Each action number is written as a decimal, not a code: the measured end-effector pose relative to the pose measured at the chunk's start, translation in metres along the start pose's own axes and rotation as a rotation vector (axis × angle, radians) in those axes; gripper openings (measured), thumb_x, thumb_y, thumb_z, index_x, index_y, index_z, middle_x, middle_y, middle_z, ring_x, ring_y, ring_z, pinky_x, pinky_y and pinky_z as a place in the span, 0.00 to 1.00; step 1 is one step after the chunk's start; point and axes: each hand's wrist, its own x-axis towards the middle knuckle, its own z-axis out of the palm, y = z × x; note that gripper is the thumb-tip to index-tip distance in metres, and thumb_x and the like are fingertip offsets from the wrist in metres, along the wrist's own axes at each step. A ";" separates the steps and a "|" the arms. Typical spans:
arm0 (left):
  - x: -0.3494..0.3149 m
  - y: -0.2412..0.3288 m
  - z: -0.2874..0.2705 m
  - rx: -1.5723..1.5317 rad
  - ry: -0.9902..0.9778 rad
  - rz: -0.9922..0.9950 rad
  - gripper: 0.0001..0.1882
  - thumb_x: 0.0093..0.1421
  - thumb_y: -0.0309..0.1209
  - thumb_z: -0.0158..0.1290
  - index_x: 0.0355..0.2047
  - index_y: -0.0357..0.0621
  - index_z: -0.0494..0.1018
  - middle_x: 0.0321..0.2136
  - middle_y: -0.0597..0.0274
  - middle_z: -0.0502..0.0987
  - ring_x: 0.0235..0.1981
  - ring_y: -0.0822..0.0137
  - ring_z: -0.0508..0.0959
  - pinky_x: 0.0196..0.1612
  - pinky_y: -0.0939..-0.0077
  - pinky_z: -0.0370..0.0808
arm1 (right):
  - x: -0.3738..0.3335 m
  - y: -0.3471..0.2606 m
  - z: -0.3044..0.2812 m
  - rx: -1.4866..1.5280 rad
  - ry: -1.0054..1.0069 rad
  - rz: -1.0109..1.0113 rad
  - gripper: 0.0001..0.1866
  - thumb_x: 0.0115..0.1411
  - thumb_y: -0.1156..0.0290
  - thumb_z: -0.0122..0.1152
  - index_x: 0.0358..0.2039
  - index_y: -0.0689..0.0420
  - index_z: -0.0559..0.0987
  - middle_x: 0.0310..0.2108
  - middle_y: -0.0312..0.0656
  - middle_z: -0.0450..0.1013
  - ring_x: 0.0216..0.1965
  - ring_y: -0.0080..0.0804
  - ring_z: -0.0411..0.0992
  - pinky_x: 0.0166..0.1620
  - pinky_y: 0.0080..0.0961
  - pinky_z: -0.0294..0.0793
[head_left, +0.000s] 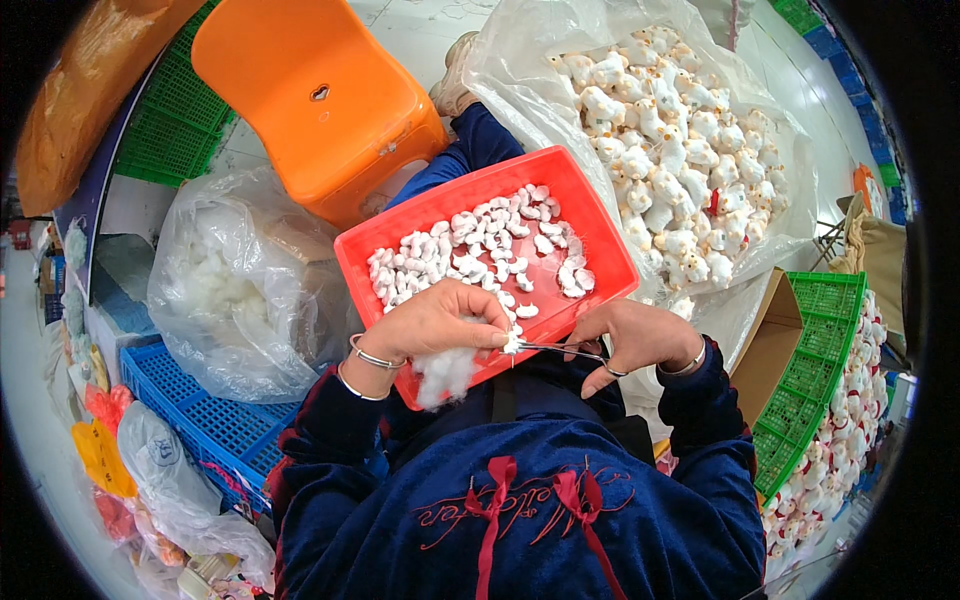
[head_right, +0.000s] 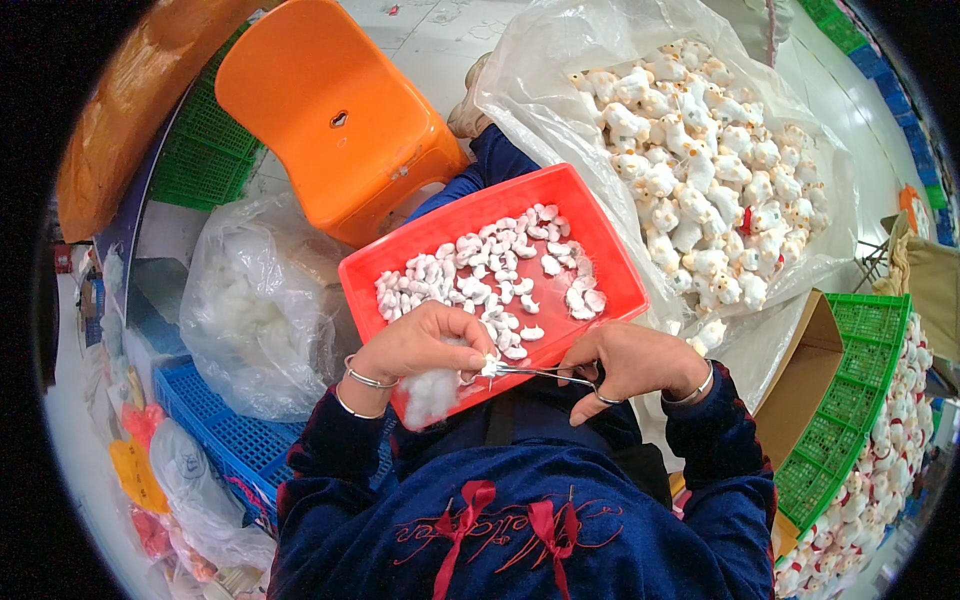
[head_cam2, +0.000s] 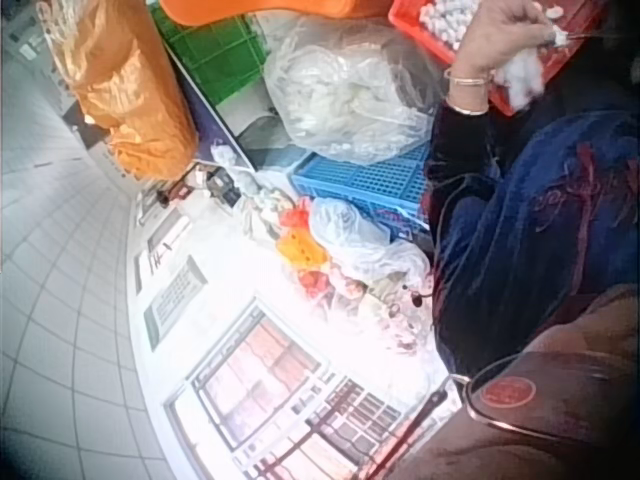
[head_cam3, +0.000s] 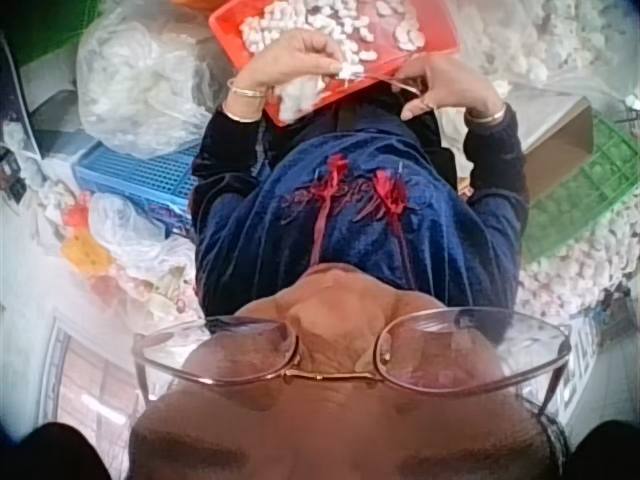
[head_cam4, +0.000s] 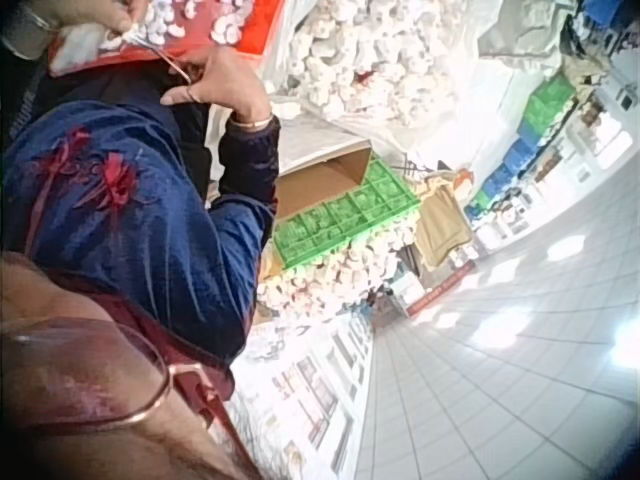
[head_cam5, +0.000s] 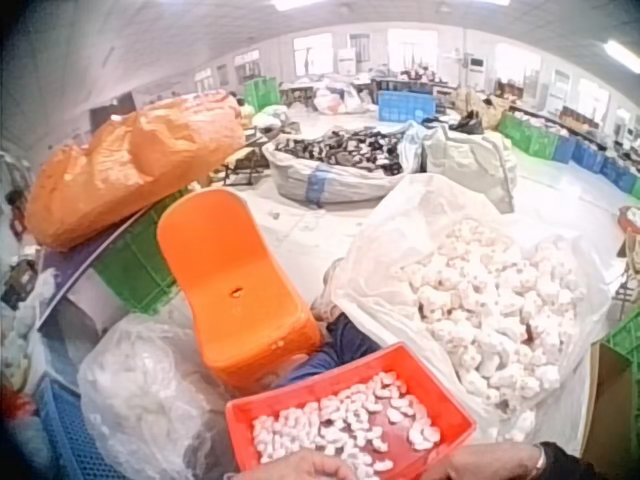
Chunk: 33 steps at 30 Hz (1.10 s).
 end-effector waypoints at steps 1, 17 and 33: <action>-0.001 0.001 -0.001 0.007 0.006 0.002 0.05 0.64 0.26 0.62 0.37 0.36 0.81 0.30 0.67 0.81 0.30 0.78 0.78 0.36 0.81 0.76 | 0.000 0.001 0.001 0.017 0.019 0.005 0.28 0.46 0.52 0.83 0.40 0.59 0.85 0.22 0.36 0.72 0.26 0.28 0.72 0.30 0.27 0.69; -0.005 0.005 0.006 0.050 0.187 0.072 0.04 0.65 0.25 0.60 0.34 0.38 0.77 0.31 0.66 0.80 0.32 0.77 0.79 0.38 0.80 0.77 | 0.002 -0.004 0.004 0.054 0.130 0.071 0.26 0.45 0.55 0.84 0.36 0.61 0.84 0.19 0.36 0.69 0.22 0.27 0.69 0.27 0.28 0.66; 0.003 0.011 0.025 0.209 0.261 0.153 0.04 0.62 0.26 0.62 0.35 0.40 0.78 0.32 0.66 0.81 0.36 0.77 0.79 0.42 0.81 0.76 | -0.005 -0.013 0.005 0.017 0.208 0.144 0.21 0.48 0.58 0.82 0.29 0.62 0.82 0.17 0.42 0.69 0.21 0.29 0.68 0.27 0.30 0.67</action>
